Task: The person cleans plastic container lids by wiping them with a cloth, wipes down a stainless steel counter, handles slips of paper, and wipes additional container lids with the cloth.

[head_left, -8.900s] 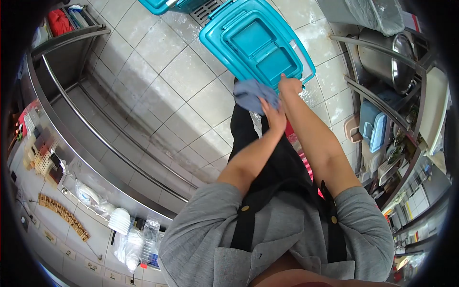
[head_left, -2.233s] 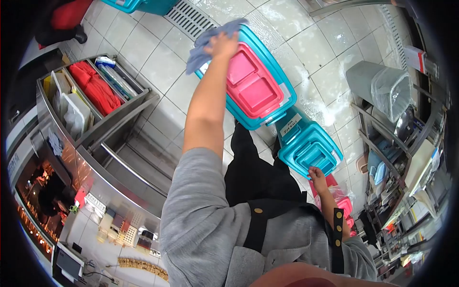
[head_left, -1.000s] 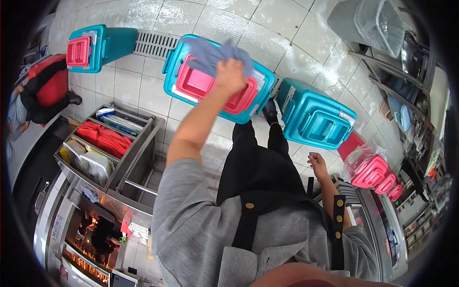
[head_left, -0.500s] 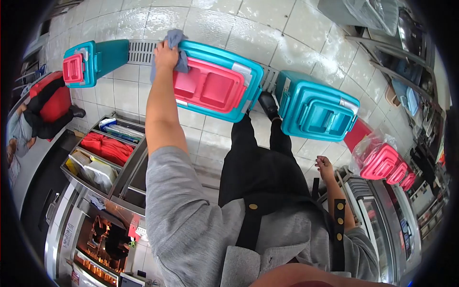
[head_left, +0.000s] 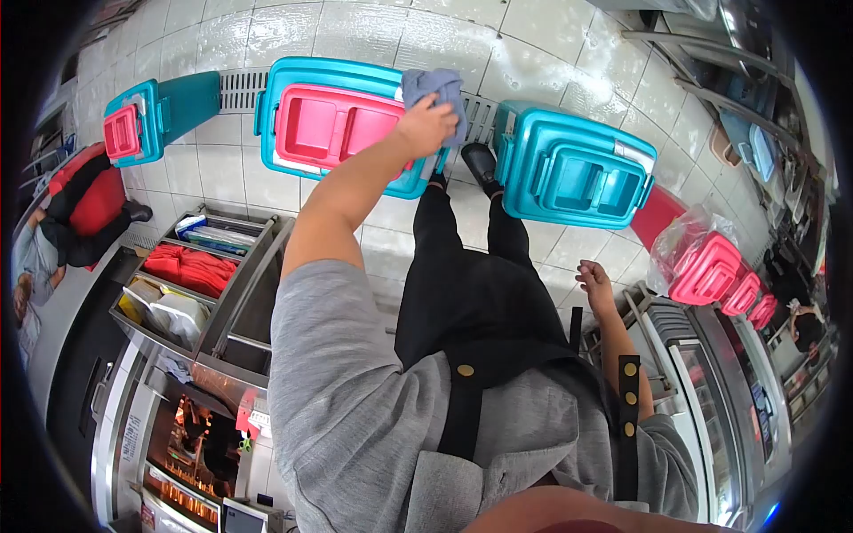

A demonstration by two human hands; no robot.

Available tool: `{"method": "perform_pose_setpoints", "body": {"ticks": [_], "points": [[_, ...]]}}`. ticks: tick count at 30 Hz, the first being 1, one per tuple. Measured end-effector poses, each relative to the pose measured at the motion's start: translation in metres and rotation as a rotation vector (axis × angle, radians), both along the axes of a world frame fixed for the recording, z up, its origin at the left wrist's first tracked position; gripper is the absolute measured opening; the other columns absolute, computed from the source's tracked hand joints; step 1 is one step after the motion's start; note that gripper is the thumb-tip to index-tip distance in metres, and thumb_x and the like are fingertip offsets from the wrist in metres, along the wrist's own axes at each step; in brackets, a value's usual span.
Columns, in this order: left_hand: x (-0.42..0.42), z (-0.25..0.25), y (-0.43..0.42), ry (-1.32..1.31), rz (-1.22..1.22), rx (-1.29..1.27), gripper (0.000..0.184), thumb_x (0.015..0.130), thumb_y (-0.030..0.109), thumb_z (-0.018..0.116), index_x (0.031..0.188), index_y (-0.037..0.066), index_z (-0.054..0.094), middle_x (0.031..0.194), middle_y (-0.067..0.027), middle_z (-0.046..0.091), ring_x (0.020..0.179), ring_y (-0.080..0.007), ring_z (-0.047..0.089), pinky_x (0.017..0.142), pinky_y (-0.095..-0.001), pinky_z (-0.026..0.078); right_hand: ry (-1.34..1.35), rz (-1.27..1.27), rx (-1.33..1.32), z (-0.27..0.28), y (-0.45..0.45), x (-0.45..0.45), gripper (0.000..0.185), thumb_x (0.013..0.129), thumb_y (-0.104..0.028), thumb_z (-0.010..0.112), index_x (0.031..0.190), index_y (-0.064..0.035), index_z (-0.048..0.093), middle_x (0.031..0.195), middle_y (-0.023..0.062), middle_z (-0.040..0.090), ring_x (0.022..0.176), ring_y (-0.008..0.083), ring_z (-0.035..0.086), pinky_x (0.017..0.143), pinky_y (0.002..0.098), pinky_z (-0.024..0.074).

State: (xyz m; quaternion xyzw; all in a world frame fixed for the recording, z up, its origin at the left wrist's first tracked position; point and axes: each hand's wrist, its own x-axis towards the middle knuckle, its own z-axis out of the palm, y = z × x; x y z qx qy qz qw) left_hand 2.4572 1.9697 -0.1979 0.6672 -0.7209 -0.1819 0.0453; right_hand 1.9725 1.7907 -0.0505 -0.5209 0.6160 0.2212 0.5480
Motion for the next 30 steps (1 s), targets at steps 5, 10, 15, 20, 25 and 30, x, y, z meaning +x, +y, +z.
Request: {"method": "perform_pose_setpoints", "body": {"ticks": [5,10,15,20,25,30], "points": [[-0.086,-0.019,0.104,-0.049,-0.254,0.030,0.016,0.077,0.025,0.054,0.080,0.016,0.068,0.089,0.0014,0.059,0.101,-0.0193,0.050,0.097,-0.0396,0.034,0.045,-0.006,0.001,0.008,-0.002,-0.016,0.038,0.092,-0.032,0.056,0.122,-0.0070,0.054,0.107,0.0036,0.061,0.092,0.0138,0.059,0.077,0.0286,0.0430],[-0.147,-0.042,0.277,0.429,0.262,0.894,0.037,0.088,0.036,0.050,0.094,0.005,0.069,0.099,-0.0133,0.067,0.095,-0.0305,0.060,0.089,-0.0394,0.044,0.043,-0.009,0.026,0.016,0.004,-0.025,0.039,0.093,-0.032,0.055,0.123,-0.0072,0.053,0.111,0.0041,0.061,0.094,0.0149,0.059,0.080,0.0298,0.0423],[-0.067,0.053,0.274,0.801,1.937,0.452,0.055,0.096,0.043,0.044,0.121,-0.004,0.055,0.102,-0.0194,0.063,0.094,-0.0274,0.060,0.085,-0.0366,0.046,0.056,0.038,0.054,0.020,0.015,-0.029,0.040,0.093,-0.032,0.054,0.122,-0.0044,0.052,0.109,0.0054,0.061,0.092,0.0157,0.059,0.075,0.0293,0.0434],[0.011,0.014,0.160,0.517,1.671,-0.167,0.053,0.093,0.039,0.049,0.116,-0.009,0.053,0.112,-0.0263,0.057,0.106,-0.0357,0.054,0.093,-0.0435,0.040,0.031,0.065,0.017,0.015,0.013,-0.022,0.037,0.093,-0.030,0.055,0.118,-0.0034,0.055,0.102,0.0046,0.061,0.085,0.0141,0.060,0.068,0.0268,0.0443],[0.007,0.034,0.084,0.181,1.702,-0.067,0.052,0.088,0.026,0.056,0.117,-0.016,0.046,0.121,-0.0319,0.048,0.111,-0.0453,0.045,0.099,-0.0499,0.033,0.000,0.097,-0.006,0.016,0.004,-0.011,0.036,0.093,-0.029,0.055,0.118,-0.0033,0.055,0.104,0.0048,0.061,0.085,0.0138,0.060,0.068,0.0265,0.0441],[-0.041,0.027,0.073,-0.114,1.454,-0.224,0.057,0.086,0.029,0.060,0.125,-0.010,0.045,0.131,-0.0245,0.040,0.120,-0.0413,0.037,0.099,-0.0499,0.032,0.018,0.169,0.017,0.007,0.003,-0.008,0.034,0.093,-0.028,0.056,0.116,-0.0038,0.056,0.101,0.0043,0.062,0.082,0.0127,0.060,0.066,0.0259,0.0440]]}}
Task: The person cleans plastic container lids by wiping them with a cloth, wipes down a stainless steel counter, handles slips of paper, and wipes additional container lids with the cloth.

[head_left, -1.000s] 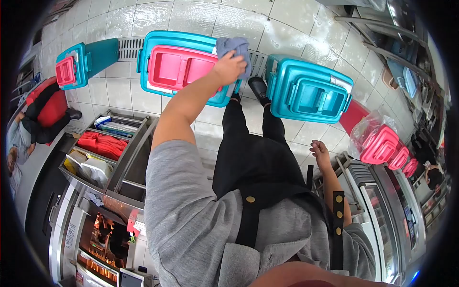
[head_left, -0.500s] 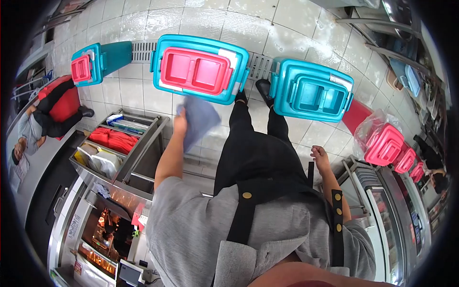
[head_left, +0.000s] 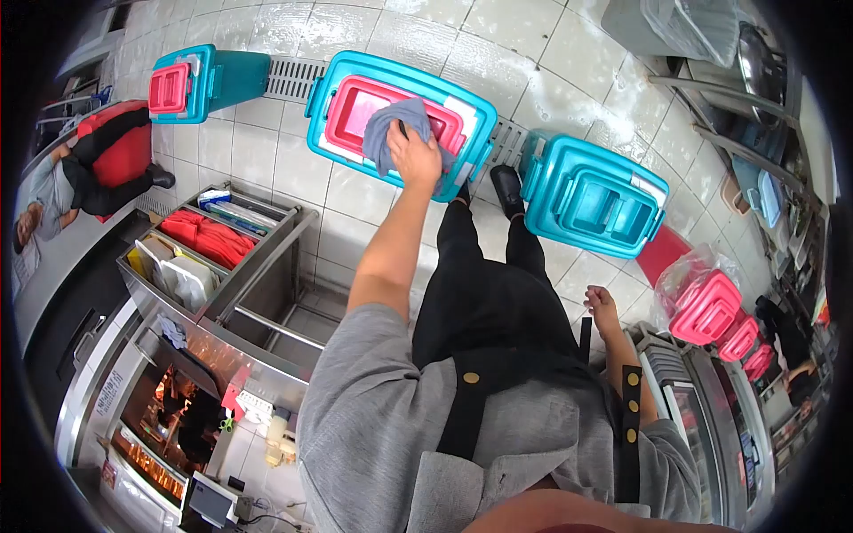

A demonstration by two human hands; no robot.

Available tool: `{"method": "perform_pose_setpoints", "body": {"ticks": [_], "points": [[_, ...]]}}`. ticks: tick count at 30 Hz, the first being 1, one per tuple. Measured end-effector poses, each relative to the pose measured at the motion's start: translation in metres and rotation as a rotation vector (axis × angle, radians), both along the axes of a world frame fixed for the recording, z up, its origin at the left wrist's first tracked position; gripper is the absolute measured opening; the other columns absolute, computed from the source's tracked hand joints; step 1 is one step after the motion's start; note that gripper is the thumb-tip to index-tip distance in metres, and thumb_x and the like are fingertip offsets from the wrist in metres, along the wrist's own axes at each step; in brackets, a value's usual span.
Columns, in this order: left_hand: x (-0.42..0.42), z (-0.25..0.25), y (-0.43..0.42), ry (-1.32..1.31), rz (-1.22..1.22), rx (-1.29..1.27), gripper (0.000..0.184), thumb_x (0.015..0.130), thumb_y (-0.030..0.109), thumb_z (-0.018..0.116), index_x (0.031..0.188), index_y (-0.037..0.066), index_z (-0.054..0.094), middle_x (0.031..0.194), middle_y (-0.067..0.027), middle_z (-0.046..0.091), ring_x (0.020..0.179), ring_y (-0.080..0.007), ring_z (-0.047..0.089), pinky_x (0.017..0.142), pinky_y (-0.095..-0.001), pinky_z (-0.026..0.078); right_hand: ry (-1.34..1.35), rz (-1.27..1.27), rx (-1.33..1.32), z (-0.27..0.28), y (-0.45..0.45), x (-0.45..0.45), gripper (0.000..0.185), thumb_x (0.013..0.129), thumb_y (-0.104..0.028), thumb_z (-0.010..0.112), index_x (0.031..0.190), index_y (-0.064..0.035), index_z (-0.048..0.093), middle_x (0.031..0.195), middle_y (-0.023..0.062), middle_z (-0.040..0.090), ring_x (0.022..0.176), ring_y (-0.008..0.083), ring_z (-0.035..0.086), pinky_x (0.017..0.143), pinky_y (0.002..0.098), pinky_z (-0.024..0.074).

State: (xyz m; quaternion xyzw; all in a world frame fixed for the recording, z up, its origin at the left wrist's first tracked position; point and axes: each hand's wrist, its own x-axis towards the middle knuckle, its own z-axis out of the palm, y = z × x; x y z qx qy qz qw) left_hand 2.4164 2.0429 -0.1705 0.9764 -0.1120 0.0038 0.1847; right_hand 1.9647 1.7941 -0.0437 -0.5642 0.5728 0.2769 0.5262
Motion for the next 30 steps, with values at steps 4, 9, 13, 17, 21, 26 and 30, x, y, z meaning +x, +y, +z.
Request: {"method": "perform_pose_setpoints", "body": {"ticks": [4,9,13,17,21,26,30], "points": [[0.022,0.013,-0.029,0.226,0.122,0.175,0.053,0.084,0.032,0.058,0.119,-0.008,0.054,0.135,-0.0170,0.038,0.126,-0.0326,0.032,0.099,-0.0449,0.030,-0.017,0.023,0.003,0.003,-0.003,0.013,0.033,0.092,-0.028,0.056,0.116,-0.0045,0.057,0.100,0.0039,0.062,0.082,0.0123,0.060,0.066,0.0259,0.0442],[0.000,-0.030,-0.039,0.227,0.363,-0.122,0.050,0.087,0.032,0.052,0.112,-0.010,0.058,0.139,-0.0200,0.036,0.129,-0.0351,0.031,0.105,-0.0471,0.027,-0.025,0.017,-0.016,0.008,-0.013,0.018,0.034,0.092,-0.029,0.057,0.117,-0.0054,0.056,0.097,0.0030,0.061,0.083,0.0122,0.060,0.067,0.0262,0.0436],[-0.009,-0.020,0.009,0.563,-0.086,-0.267,0.052,0.088,0.033,0.050,0.115,-0.012,0.055,0.138,-0.0216,0.038,0.128,-0.0356,0.033,0.107,-0.0472,0.026,0.000,0.002,0.002,0.003,-0.022,0.014,0.035,0.092,-0.029,0.057,0.117,-0.0050,0.056,0.100,0.0039,0.061,0.083,0.0126,0.060,0.065,0.0253,0.0427],[0.034,0.006,0.030,0.361,-0.607,0.321,0.049,0.084,0.035,0.053,0.111,-0.005,0.062,0.139,-0.0136,0.040,0.130,-0.0297,0.034,0.105,-0.0431,0.032,0.010,0.049,0.034,-0.001,-0.023,0.022,0.037,0.092,-0.031,0.057,0.120,-0.0073,0.054,0.104,0.0016,0.061,0.086,0.0112,0.058,0.072,0.0263,0.0422],[0.039,0.013,0.037,0.162,-0.630,0.620,0.046,0.083,0.037,0.052,0.105,0.000,0.068,0.139,-0.0066,0.039,0.133,-0.0221,0.030,0.106,-0.0501,0.025,-0.003,0.068,0.024,0.007,-0.021,0.036,0.036,0.092,-0.029,0.056,0.119,-0.0056,0.055,0.103,0.0034,0.061,0.085,0.0122,0.059,0.069,0.0266,0.0429],[0.038,0.026,0.043,0.372,-0.637,0.641,0.051,0.083,0.038,0.049,0.113,0.000,0.063,0.137,-0.0066,0.041,0.131,-0.0210,0.030,0.105,-0.0512,0.023,0.004,0.034,-0.035,0.010,-0.035,0.038,0.034,0.092,-0.028,0.057,0.117,-0.0051,0.056,0.102,0.0031,0.061,0.084,0.0125,0.060,0.066,0.0265,0.0434],[0.017,0.013,0.025,0.542,-0.253,0.444,0.051,0.084,0.038,0.047,0.113,0.000,0.063,0.137,-0.0072,0.041,0.130,-0.0215,0.032,0.104,-0.0486,0.025,0.018,0.016,-0.009,0.002,-0.034,0.042,0.033,0.092,-0.027,0.057,0.117,-0.0051,0.056,0.102,0.0029,0.061,0.083,0.0122,0.060,0.066,0.0256,0.0430]]}}
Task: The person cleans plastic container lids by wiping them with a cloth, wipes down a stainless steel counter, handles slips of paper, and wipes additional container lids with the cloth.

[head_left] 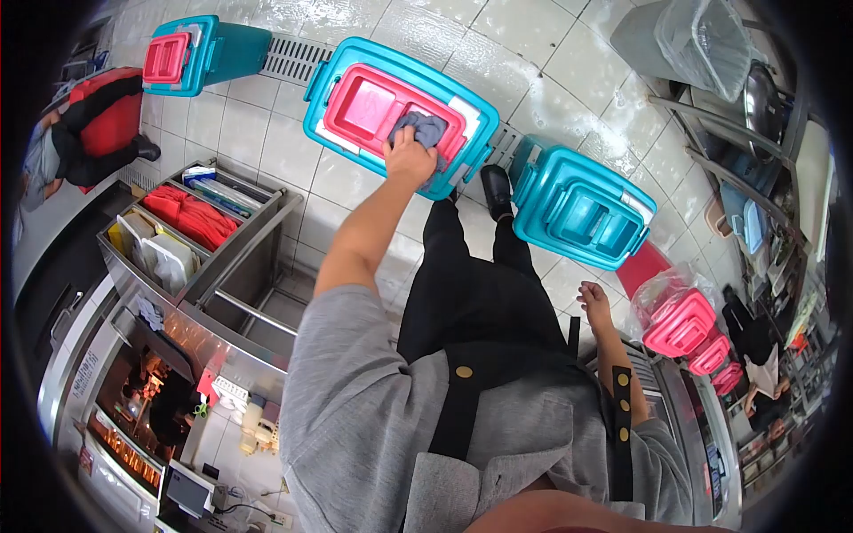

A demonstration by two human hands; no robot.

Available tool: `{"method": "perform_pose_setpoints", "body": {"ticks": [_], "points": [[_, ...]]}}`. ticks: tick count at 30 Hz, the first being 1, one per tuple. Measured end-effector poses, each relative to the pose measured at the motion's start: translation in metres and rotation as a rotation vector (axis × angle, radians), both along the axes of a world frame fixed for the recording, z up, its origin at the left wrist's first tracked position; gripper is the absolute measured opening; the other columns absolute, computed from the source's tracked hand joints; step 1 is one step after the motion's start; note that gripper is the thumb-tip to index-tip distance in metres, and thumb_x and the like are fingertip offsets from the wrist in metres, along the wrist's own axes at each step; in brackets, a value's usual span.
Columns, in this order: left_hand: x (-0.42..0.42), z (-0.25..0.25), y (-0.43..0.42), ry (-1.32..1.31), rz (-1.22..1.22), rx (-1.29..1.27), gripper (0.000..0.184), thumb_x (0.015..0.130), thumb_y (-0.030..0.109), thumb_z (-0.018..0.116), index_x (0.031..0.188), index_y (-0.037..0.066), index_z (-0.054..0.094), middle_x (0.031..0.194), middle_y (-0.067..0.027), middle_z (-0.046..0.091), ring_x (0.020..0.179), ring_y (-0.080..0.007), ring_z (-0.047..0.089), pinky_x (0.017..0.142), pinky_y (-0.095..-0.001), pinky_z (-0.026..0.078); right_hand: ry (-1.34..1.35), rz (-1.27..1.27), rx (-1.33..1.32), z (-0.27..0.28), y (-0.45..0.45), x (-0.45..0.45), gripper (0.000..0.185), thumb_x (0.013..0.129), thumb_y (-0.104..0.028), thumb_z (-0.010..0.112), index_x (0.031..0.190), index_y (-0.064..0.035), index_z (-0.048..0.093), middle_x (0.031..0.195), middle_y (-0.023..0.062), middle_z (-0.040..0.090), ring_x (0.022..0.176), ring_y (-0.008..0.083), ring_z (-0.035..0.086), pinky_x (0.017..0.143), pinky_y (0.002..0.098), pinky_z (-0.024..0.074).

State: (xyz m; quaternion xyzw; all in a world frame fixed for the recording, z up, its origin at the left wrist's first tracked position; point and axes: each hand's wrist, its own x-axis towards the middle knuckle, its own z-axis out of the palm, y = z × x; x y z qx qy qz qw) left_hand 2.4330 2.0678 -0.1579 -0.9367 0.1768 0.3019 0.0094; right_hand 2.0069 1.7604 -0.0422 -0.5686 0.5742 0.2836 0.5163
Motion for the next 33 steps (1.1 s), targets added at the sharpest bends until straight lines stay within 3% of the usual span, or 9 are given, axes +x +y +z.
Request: {"method": "perform_pose_setpoints", "body": {"ticks": [7,9,11,13,15,19,23,27,33], "points": [[0.027,-0.003,0.033,0.310,0.352,-0.283,0.054,0.088,0.042,0.046,0.119,-0.001,0.058,0.129,-0.0116,0.052,0.122,-0.0285,0.044,0.108,-0.0429,0.027,-0.015,0.078,0.039,0.000,0.021,0.028,0.036,0.092,-0.029,0.058,0.118,-0.0043,0.056,0.100,0.0043,0.062,0.082,0.0128,0.060,0.065,0.0263,0.0438],[0.043,0.011,0.054,0.864,1.166,-1.023,0.064,0.090,0.052,0.047,0.125,-0.001,0.053,0.123,-0.0099,0.058,0.117,-0.0271,0.051,0.101,-0.0455,0.035,-0.023,0.096,0.037,0.001,0.022,0.036,0.036,0.092,-0.029,0.057,0.118,-0.0041,0.056,0.100,0.0048,0.062,0.082,0.0135,0.061,0.066,0.0269,0.0441],[0.078,0.055,0.087,0.633,1.272,-1.535,0.061,0.092,0.048,0.052,0.127,-0.001,0.050,0.123,-0.0094,0.058,0.116,-0.0225,0.053,0.096,-0.0400,0.042,-0.031,0.107,0.031,0.001,0.022,0.043,0.036,0.092,-0.029,0.058,0.118,-0.0041,0.056,0.100,0.0050,0.062,0.082,0.0137,0.061,0.066,0.0269,0.0441],[0.111,0.083,0.125,0.245,1.253,-1.567,0.044,0.090,0.029,0.061,0.120,-0.003,0.054,0.115,-0.0119,0.061,0.101,-0.0221,0.061,0.089,-0.0347,0.047,-0.038,0.112,0.017,0.003,0.020,0.048,0.036,0.092,-0.029,0.058,0.118,-0.0041,0.056,0.100,0.0051,0.062,0.083,0.0139,0.061,0.066,0.0268,0.0441],[0.131,0.124,0.121,-0.206,0.914,-1.321,0.037,0.085,0.016,0.068,0.114,-0.005,0.057,0.107,-0.0125,0.064,0.091,-0.0224,0.064,0.080,-0.0330,0.051,-0.033,0.110,0.001,0.005,0.020,0.052,0.035,0.092,-0.028,0.058,0.118,-0.0042,0.056,0.100,0.0046,0.062,0.082,0.0135,0.060,0.066,0.0266,0.0440],[0.144,0.073,0.132,-0.036,0.602,-0.620,0.034,0.084,0.012,0.065,0.112,-0.004,0.056,0.098,-0.0205,0.065,0.083,-0.0289,0.065,0.079,-0.0370,0.051,-0.005,0.115,0.025,0.007,0.025,0.059,0.038,0.092,-0.031,0.056,0.121,-0.0063,0.054,0.108,0.0028,0.060,0.087,0.0126,0.059,0.072,0.0280,0.0422],[0.120,-0.051,0.098,-0.052,0.210,-0.777,0.037,0.079,0.005,0.055,0.116,0.000,0.051,0.105,-0.0270,0.058,0.099,-0.0409,0.056,0.092,-0.0485,0.043,0.008,0.138,0.032,0.005,0.036,0.062,0.039,0.091,-0.031,0.057,0.121,-0.0069,0.053,0.106,0.0024,0.061,0.085,0.0127,0.059,0.071,0.0277,0.0424],[0.096,-0.050,0.048,-0.369,0.358,-0.387,0.041,0.074,0.002,0.055,0.115,0.001,0.053,0.120,-0.0261,0.051,0.114,-0.0392,0.047,0.096,-0.0460,0.041,0.036,0.120,0.029,0.007,0.042,0.070,0.039,0.092,-0.032,0.057,0.120,-0.0066,0.054,0.106,0.0026,0.061,0.087,0.0132,0.059,0.072,0.0280,0.0426],[0.114,-0.017,0.085,0.033,-0.163,-0.342,0.028,0.079,0.005,0.053,0.105,0.009,0.063,0.124,-0.0111,0.047,0.117,-0.0313,0.044,0.093,-0.0461,0.041,0.037,0.114,-0.015,-0.004,0.052,0.069,0.034,0.091,-0.028,0.058,0.116,-0.0056,0.056,0.099,0.0034,0.061,0.081,0.0127,0.060,0.065,0.0262,0.0435]]}}
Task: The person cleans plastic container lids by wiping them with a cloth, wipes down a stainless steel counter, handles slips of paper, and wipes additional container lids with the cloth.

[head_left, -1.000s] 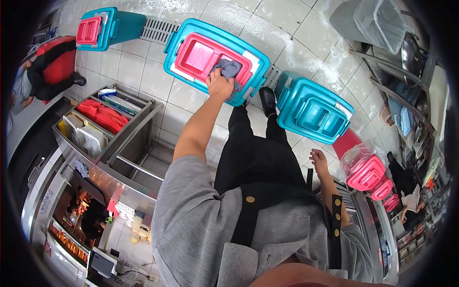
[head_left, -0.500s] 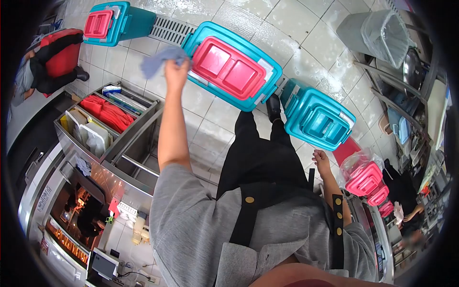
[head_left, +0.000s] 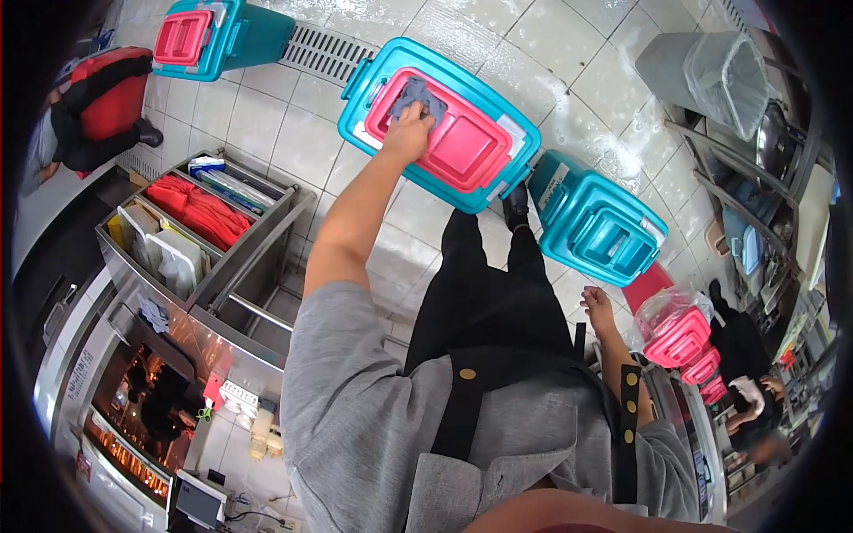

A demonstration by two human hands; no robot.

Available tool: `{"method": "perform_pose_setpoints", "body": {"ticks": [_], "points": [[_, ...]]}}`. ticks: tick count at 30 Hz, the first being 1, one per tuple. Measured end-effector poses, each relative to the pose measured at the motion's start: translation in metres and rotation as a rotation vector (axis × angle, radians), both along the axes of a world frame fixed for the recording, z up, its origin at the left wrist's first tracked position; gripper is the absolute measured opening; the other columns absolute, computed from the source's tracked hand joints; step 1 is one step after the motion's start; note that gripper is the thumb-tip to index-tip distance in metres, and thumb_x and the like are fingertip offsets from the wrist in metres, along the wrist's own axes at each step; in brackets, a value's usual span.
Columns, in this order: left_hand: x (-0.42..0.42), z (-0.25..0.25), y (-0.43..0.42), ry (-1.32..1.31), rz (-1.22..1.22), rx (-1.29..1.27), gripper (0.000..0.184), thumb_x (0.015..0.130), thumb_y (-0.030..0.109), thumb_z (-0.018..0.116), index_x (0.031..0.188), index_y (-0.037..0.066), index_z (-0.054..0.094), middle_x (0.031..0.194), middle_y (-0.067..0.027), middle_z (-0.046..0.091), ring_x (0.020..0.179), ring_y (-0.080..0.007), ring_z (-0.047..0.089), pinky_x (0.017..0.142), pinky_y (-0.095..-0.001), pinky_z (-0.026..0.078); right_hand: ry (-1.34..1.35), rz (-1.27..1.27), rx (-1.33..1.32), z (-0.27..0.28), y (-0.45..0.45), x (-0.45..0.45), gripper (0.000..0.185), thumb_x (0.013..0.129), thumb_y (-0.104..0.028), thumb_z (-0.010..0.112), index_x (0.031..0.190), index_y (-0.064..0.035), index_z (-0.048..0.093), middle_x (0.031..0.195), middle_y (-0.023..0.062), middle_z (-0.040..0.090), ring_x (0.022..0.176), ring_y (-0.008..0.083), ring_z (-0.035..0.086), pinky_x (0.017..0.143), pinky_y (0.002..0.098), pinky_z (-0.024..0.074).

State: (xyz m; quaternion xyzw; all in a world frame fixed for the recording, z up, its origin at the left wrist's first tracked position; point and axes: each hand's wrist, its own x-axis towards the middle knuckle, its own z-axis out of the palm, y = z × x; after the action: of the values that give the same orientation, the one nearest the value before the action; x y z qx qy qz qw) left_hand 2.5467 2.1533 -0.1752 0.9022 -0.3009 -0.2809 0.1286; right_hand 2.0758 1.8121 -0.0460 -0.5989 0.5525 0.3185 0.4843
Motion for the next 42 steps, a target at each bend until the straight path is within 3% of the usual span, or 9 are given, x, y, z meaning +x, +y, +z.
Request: {"method": "perform_pose_setpoints", "body": {"ticks": [12,18,21,23,29,30,33,36,42], "points": [[0.018,0.018,0.017,-0.376,-0.596,0.522,0.017,0.083,0.021,0.055,0.088,0.018,0.071,0.125,0.0031,0.046,0.114,-0.0155,0.042,0.080,-0.0372,0.037,-0.046,0.005,-0.020,0.019,0.009,0.038,0.037,0.091,-0.029,0.058,0.118,-0.0036,0.056,0.097,0.0031,0.061,0.085,0.0129,0.060,0.069,0.0275,0.0440],[-0.007,-0.004,0.000,-0.277,-0.226,0.308,0.021,0.082,0.015,0.052,0.085,0.013,0.072,0.119,-0.0028,0.053,0.112,-0.0195,0.046,0.086,-0.0423,0.037,-0.029,-0.003,-0.012,0.017,0.013,0.025,0.035,0.091,-0.028,0.059,0.116,-0.0045,0.057,0.096,0.0035,0.061,0.082,0.0131,0.060,0.068,0.0276,0.0439],[0.013,-0.027,0.036,0.136,-0.054,-0.123,0.026,0.079,0.009,0.049,0.096,0.006,0.069,0.102,-0.0080,0.065,0.099,-0.0230,0.059,0.085,-0.0395,0.044,-0.061,-0.004,-0.001,0.018,0.015,0.022,0.033,0.091,-0.027,0.059,0.116,-0.0045,0.057,0.095,0.0034,0.061,0.081,0.0130,0.061,0.066,0.0270,0.0438],[0.040,0.057,0.032,1.026,0.587,-0.270,0.031,0.080,0.007,0.047,0.106,0.006,0.065,0.095,-0.0091,0.067,0.091,-0.0212,0.064,0.078,-0.0344,0.050,-0.021,0.032,0.058,0.016,0.015,0.011,0.037,0.092,-0.031,0.057,0.120,-0.0070,0.054,0.103,0.0017,0.061,0.085,0.0119,0.059,0.071,0.0268,0.0422],[0.051,0.098,0.004,0.655,0.780,-0.885,0.027,0.077,-0.003,0.046,0.097,0.000,0.064,0.089,-0.0099,0.065,0.086,-0.0225,0.062,0.076,-0.0346,0.050,-0.012,0.030,0.034,0.017,0.016,-0.012,0.036,0.092,-0.030,0.057,0.119,-0.0057,0.055,0.100,0.0017,0.061,0.083,0.0115,0.059,0.070,0.0268,0.0427],[0.051,0.073,-0.012,0.067,0.166,-0.662,0.027,0.071,-0.005,0.046,0.090,-0.001,0.063,0.092,-0.0178,0.064,0.087,-0.0331,0.062,0.081,-0.0403,0.048,-0.010,0.030,0.033,0.015,0.015,-0.014,0.036,0.092,-0.030,0.057,0.119,-0.0057,0.055,0.100,0.0017,0.061,0.083,0.0115,0.059,0.070,0.0268,0.0427],[-0.004,0.051,-0.062,0.292,-0.248,-0.027,0.029,0.069,0.000,0.054,0.095,0.003,0.065,0.101,-0.0205,0.062,0.098,-0.0376,0.058,0.084,-0.0449,0.046,-0.022,-0.014,0.012,0.016,0.013,-0.017,0.032,0.091,-0.026,0.058,0.114,-0.0043,0.057,0.096,0.0040,0.061,0.081,0.0126,0.061,0.064,0.0263,0.0440],[-0.059,0.002,-0.059,-0.284,-0.219,-0.042,0.027,0.082,0.014,0.052,0.105,0.003,0.058,0.106,-0.0125,0.059,0.094,-0.0269,0.061,0.077,-0.0402,0.049,0.008,0.006,0.012,0.024,0.011,-0.006,0.037,0.092,-0.030,0.056,0.120,-0.0053,0.054,0.103,0.0030,0.062,0.085,0.0125,0.060,0.071,0.0269,0.0431],[-0.113,-0.001,-0.060,-0.187,-0.175,0.164,0.018,0.086,0.017,0.048,0.097,0.005,0.056,0.098,-0.0138,0.057,0.089,-0.0270,0.060,0.077,-0.0395,0.049,-0.011,-0.005,0.024,0.020,0.007,-0.009,0.039,0.092,-0.031,0.057,0.121,-0.0056,0.053,0.104,0.0029,0.062,0.088,0.0131,0.060,0.072,0.0276,0.0430]]}}
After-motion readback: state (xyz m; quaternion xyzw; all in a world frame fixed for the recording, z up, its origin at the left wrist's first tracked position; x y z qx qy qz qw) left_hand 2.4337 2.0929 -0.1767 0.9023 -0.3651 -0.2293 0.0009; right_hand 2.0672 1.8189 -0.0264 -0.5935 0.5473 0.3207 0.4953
